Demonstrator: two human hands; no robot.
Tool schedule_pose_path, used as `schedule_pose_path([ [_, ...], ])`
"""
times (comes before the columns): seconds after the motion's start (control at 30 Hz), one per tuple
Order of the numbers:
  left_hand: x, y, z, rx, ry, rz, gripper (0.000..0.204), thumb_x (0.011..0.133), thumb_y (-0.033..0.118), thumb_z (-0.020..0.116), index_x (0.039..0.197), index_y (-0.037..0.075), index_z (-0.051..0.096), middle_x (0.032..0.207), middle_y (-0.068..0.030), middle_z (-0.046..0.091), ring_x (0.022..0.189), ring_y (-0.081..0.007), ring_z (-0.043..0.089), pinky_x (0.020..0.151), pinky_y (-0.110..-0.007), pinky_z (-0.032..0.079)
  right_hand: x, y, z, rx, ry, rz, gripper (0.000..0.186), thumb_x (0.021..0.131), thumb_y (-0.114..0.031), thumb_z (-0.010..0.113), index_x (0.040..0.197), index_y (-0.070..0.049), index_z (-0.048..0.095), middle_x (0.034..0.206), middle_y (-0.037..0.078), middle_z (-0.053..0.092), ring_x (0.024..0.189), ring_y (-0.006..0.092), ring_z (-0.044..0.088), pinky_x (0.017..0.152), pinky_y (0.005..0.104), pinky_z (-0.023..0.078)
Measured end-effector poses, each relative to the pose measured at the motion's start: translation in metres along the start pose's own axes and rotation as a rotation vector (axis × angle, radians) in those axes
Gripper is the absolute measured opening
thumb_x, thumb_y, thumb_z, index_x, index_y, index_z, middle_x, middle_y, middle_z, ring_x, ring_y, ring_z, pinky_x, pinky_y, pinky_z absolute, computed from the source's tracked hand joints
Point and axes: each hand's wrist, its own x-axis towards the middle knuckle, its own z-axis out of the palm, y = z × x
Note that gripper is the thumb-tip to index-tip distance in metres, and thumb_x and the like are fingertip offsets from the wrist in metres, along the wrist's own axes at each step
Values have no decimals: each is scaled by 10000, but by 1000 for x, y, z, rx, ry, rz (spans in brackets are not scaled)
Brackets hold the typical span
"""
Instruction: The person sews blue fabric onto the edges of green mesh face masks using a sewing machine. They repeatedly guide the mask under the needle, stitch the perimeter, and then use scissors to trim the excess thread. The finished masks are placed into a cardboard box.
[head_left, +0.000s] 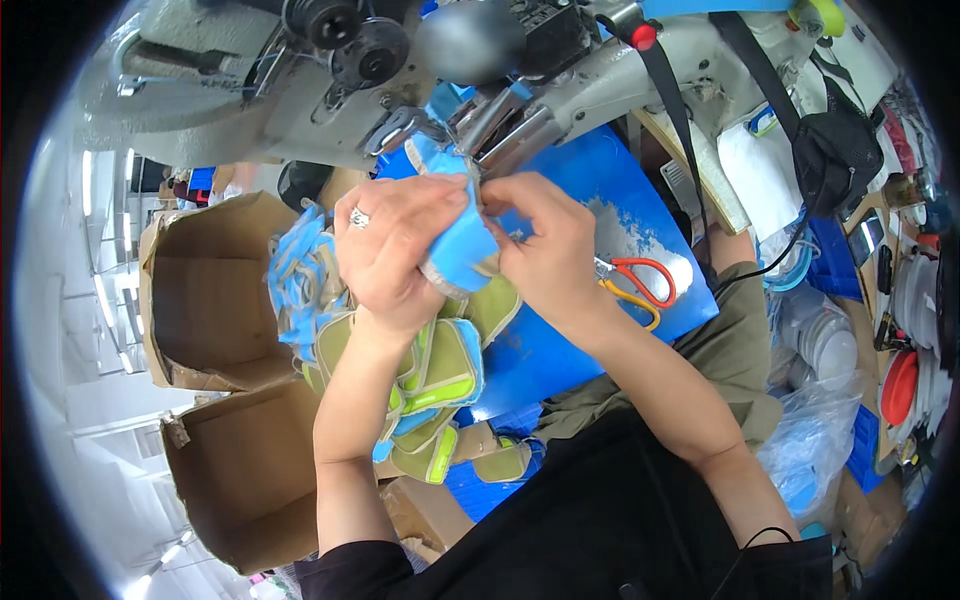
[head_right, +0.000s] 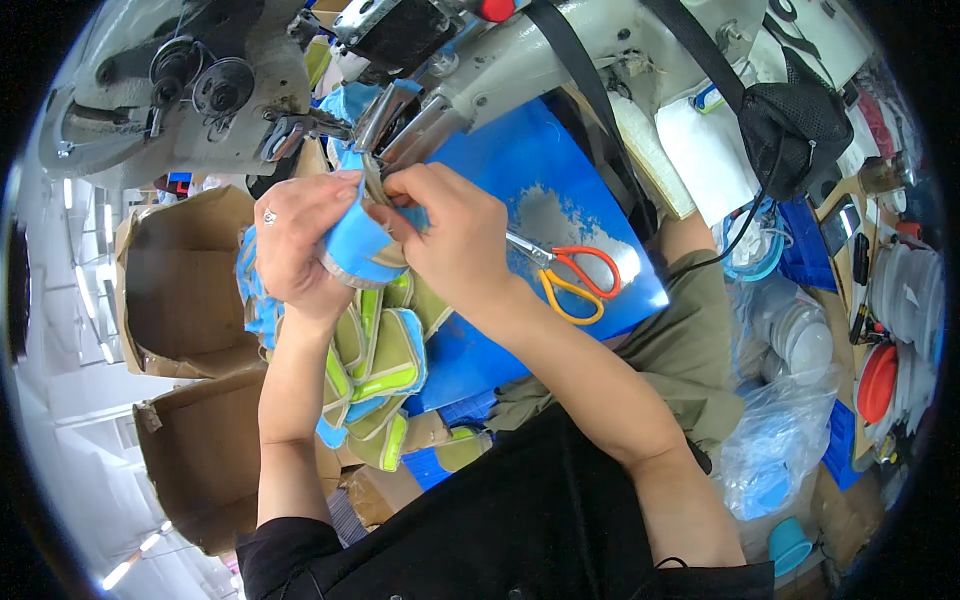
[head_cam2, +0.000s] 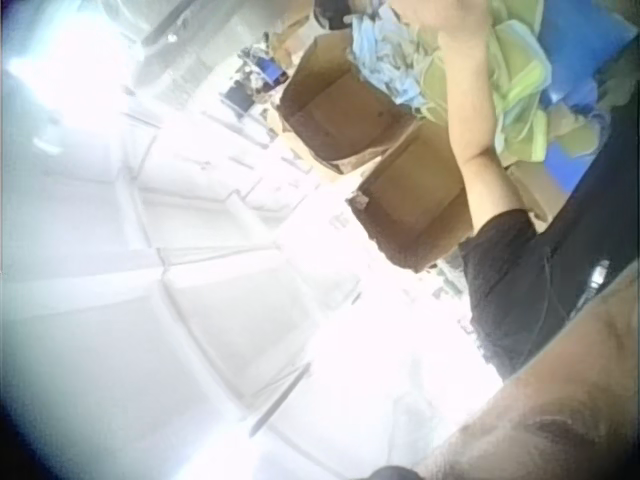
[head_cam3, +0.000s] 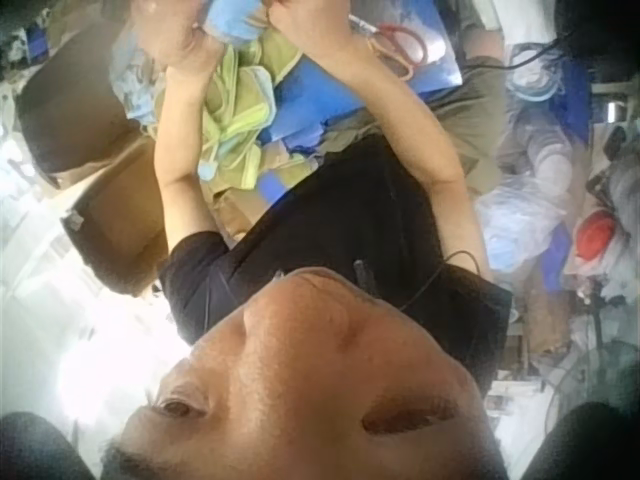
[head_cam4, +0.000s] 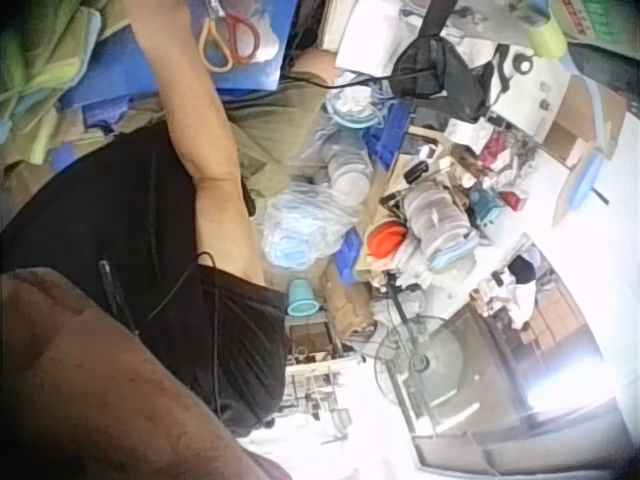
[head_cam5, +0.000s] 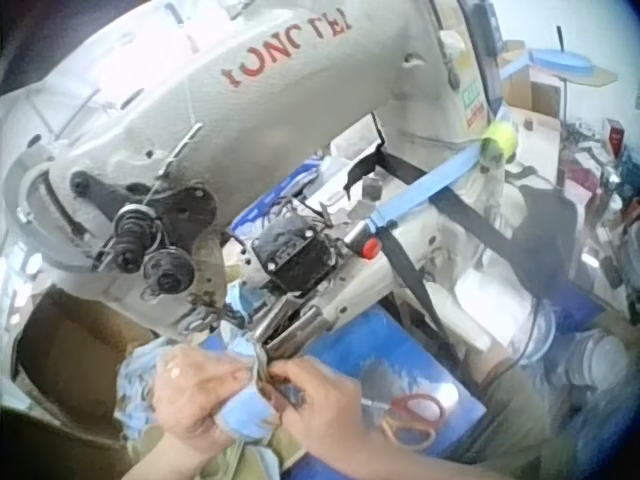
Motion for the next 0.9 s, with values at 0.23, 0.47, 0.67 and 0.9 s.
schedule_pose_path([
  [0.23,4,6,2,81,-17,30,217,710,188,774,907,104,746,966,-19,751,858,-177,702,835,-326,399,0,0,-1,173,-32,169,190,771,70,760,919,-10,673,828,93,689,733,179,690,661,293,529],
  [0.47,6,-3,9,176,-25,68,248,693,198,724,921,111,766,954,15,745,853,-150,675,828,-332,357,17,-9,-16,294,-138,359,139,822,62,738,942,9,692,839,81,720,772,127,704,694,267,551],
  [0.67,6,1,5,172,-22,64,225,707,143,764,929,113,750,945,8,746,853,-164,679,820,-336,364,24,-14,-20,423,-180,509,145,840,43,729,983,18,711,842,61,726,770,90,681,694,241,546],
  [0.9,-6,7,14,0,125,-104,233,735,110,791,960,104,727,959,-21,727,878,-195,709,892,-338,382,18,-8,-23,440,-210,471,207,836,14,754,1041,9,724,830,34,709,721,65,626,659,230,517],
])
